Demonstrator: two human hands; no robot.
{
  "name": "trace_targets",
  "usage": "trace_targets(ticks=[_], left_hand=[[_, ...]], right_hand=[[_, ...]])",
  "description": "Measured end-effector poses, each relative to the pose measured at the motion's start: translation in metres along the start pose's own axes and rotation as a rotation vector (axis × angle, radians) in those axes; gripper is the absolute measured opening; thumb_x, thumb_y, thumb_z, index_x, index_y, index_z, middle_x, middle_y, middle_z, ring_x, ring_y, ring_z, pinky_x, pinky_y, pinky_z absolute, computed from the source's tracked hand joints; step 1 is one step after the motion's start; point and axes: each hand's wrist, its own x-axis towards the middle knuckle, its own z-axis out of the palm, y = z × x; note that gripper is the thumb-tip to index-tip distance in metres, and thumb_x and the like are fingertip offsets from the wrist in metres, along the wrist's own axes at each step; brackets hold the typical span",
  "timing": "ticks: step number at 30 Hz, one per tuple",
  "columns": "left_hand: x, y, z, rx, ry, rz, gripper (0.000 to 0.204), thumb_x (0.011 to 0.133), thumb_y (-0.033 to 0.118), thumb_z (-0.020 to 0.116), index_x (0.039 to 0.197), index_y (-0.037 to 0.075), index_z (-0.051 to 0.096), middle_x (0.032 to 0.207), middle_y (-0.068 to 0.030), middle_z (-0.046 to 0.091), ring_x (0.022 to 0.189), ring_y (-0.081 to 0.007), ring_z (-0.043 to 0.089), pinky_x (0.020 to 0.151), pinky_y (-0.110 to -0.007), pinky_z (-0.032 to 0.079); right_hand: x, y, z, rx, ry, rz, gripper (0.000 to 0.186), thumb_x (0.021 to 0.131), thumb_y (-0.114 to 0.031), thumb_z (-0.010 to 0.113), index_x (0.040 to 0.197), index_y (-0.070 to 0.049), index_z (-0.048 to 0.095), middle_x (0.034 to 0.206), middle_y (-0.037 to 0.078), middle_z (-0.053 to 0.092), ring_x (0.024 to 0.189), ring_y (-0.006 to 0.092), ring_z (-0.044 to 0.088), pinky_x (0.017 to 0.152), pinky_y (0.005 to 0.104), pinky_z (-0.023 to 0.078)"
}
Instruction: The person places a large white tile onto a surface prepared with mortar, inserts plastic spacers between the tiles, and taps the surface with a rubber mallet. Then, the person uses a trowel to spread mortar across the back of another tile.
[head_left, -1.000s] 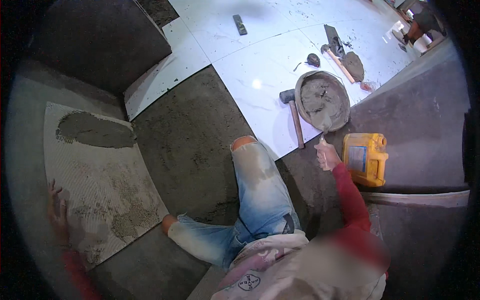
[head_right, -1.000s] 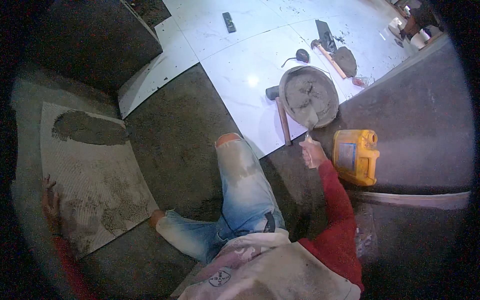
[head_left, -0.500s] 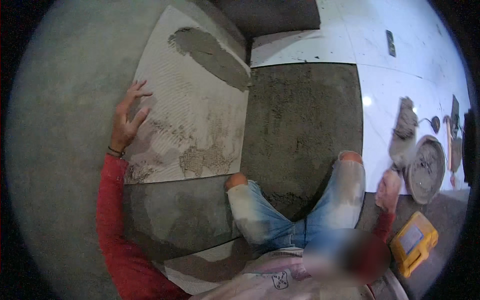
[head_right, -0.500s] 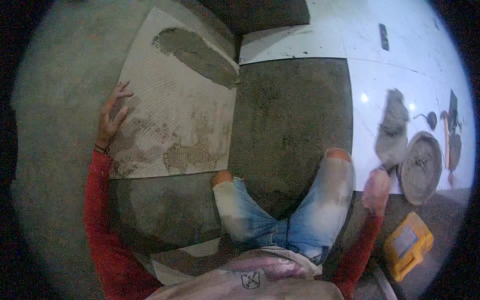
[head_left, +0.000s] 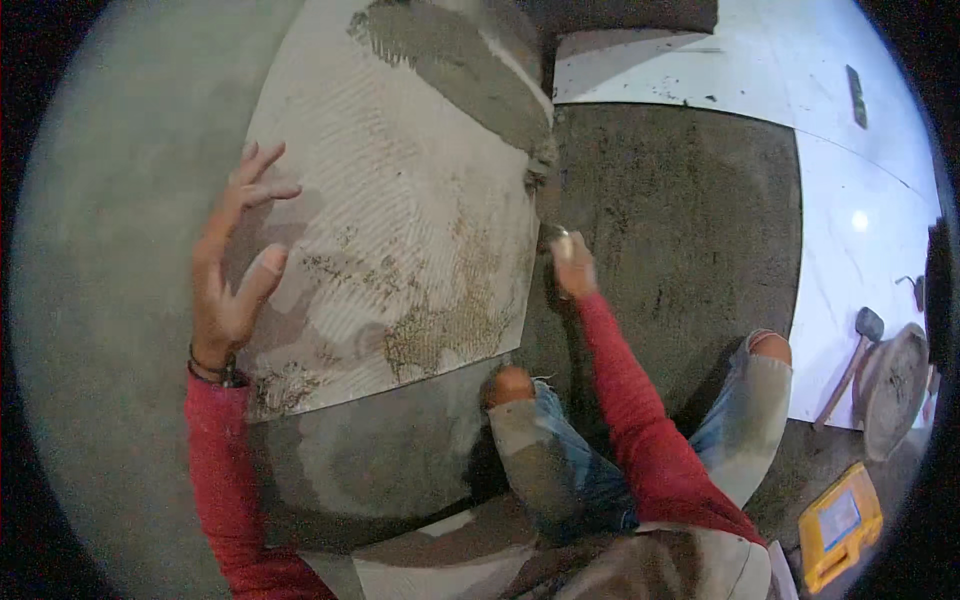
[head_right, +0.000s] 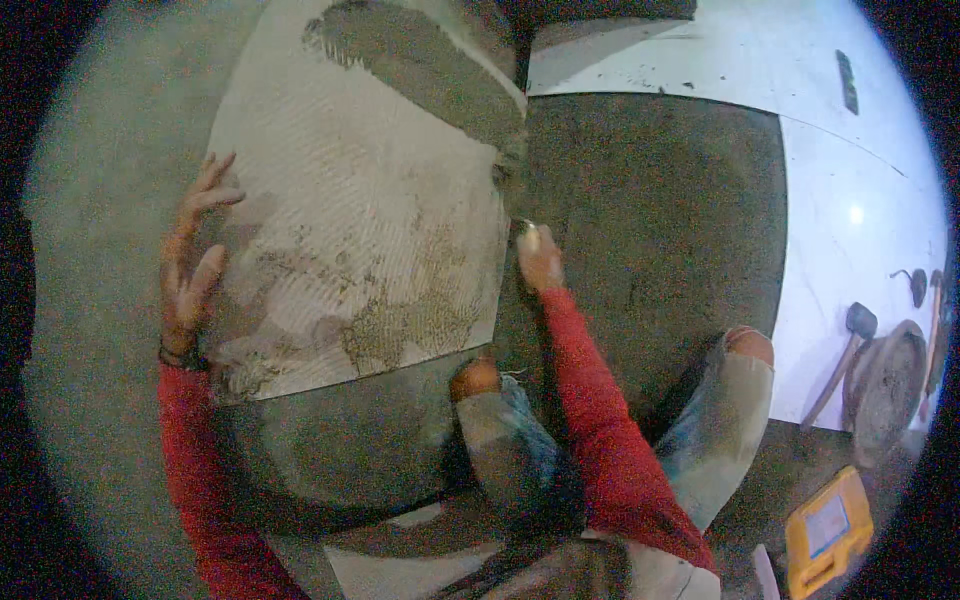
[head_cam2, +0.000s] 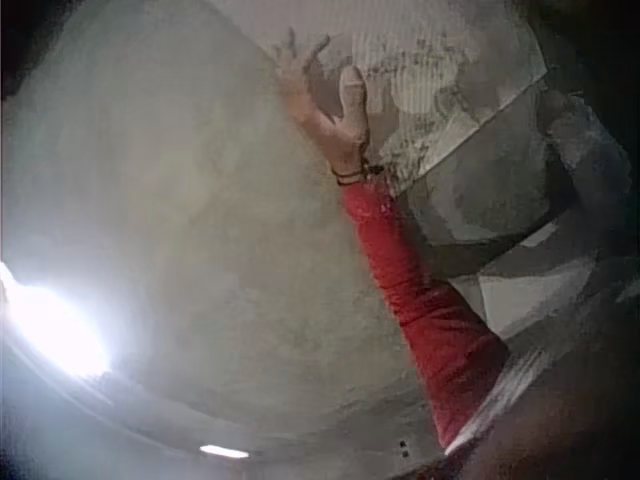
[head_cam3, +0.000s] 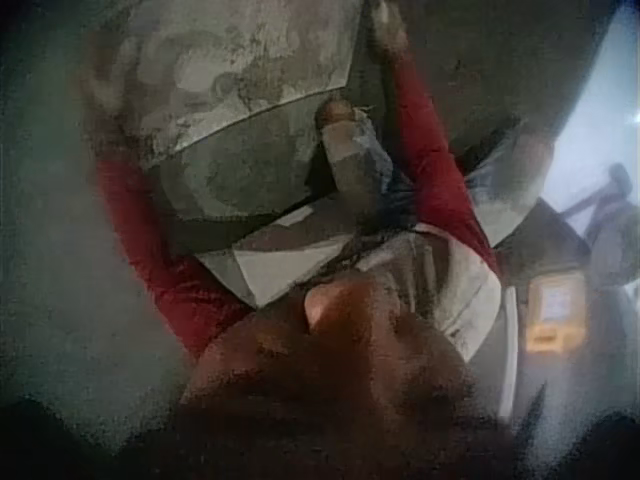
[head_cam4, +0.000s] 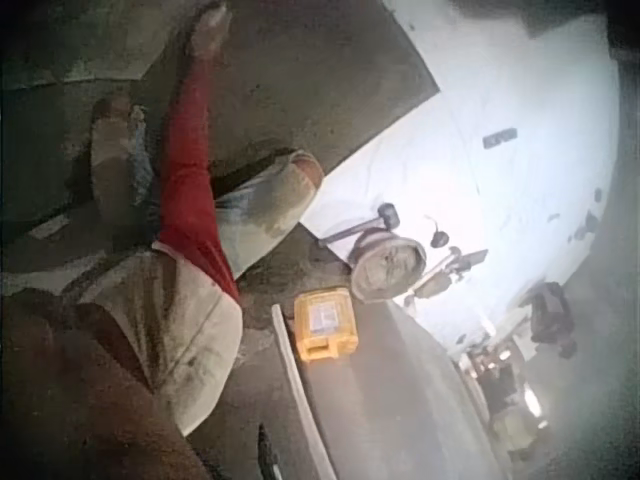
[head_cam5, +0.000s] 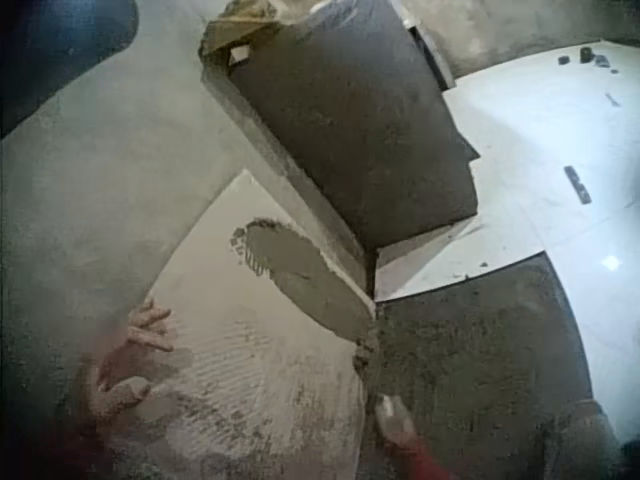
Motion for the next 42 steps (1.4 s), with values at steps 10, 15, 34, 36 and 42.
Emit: trace_targets(ticks=[10,15,34,36,42], left_hand=[[-0.013,-0.015,-0.001,0.03,-0.017,-0.069,0.058,0.082,0.054,0.053,0.111,0.004,0.061,0.138,-0.0197,0.046,0.135,-0.0348,0.033,0.11,-0.048,0.022],[0.004,-0.005,0.006,0.013,-0.006,-0.032,0.059,0.081,0.055,0.053,0.11,0.004,0.062,0.138,-0.0209,0.046,0.135,-0.035,0.032,0.11,-0.048,0.022],[-0.01,-0.009,-0.01,-0.136,0.03,-0.031,0.055,0.081,0.044,0.058,0.118,0.004,0.057,0.14,-0.0214,0.042,0.139,-0.0341,0.026,0.111,-0.045,0.019],[-0.007,-0.008,-0.008,-0.153,0.048,-0.017,0.056,0.081,0.044,0.058,0.12,0.004,0.056,0.141,-0.0215,0.041,0.139,-0.0344,0.026,0.111,-0.045,0.02],[-0.005,0.0,-0.004,-0.277,0.113,-0.006,0.069,0.083,0.047,0.058,0.135,0.004,0.041,0.146,-0.0211,0.033,0.139,-0.0358,0.025,0.111,-0.045,0.021]], right_hand=[[-0.1,-0.11,0.04,-0.37,-0.479,0.164,0.057,0.082,-0.023,0.061,0.129,0.003,0.043,0.116,0.038,0.049,0.096,0.0491,0.058,0.086,0.0498,0.048],[-0.024,-0.019,0.002,-0.216,0.004,-0.124,0.027,0.084,-0.019,0.058,0.107,-0.006,0.05,0.096,0.024,0.055,0.065,0.03,0.06,0.057,0.0414,0.05],[0.05,-0.275,0.039,0.054,-0.253,0.043,0.037,0.08,-0.02,0.059,0.104,0.006,0.049,0.092,0.031,0.061,0.09,0.0428,0.061,0.077,0.0461,0.049],[0.05,-0.322,0.038,-0.019,-0.207,-0.063,0.039,0.08,-0.021,0.06,0.105,0.006,0.048,0.097,0.034,0.059,0.095,0.0469,0.058,0.08,0.0486,0.048],[0.026,-0.386,0.05,-0.035,-0.155,-0.275,0.038,0.081,-0.025,0.06,0.101,0.006,0.049,0.098,0.031,0.06,0.094,0.0457,0.059,0.08,0.0486,0.048]])
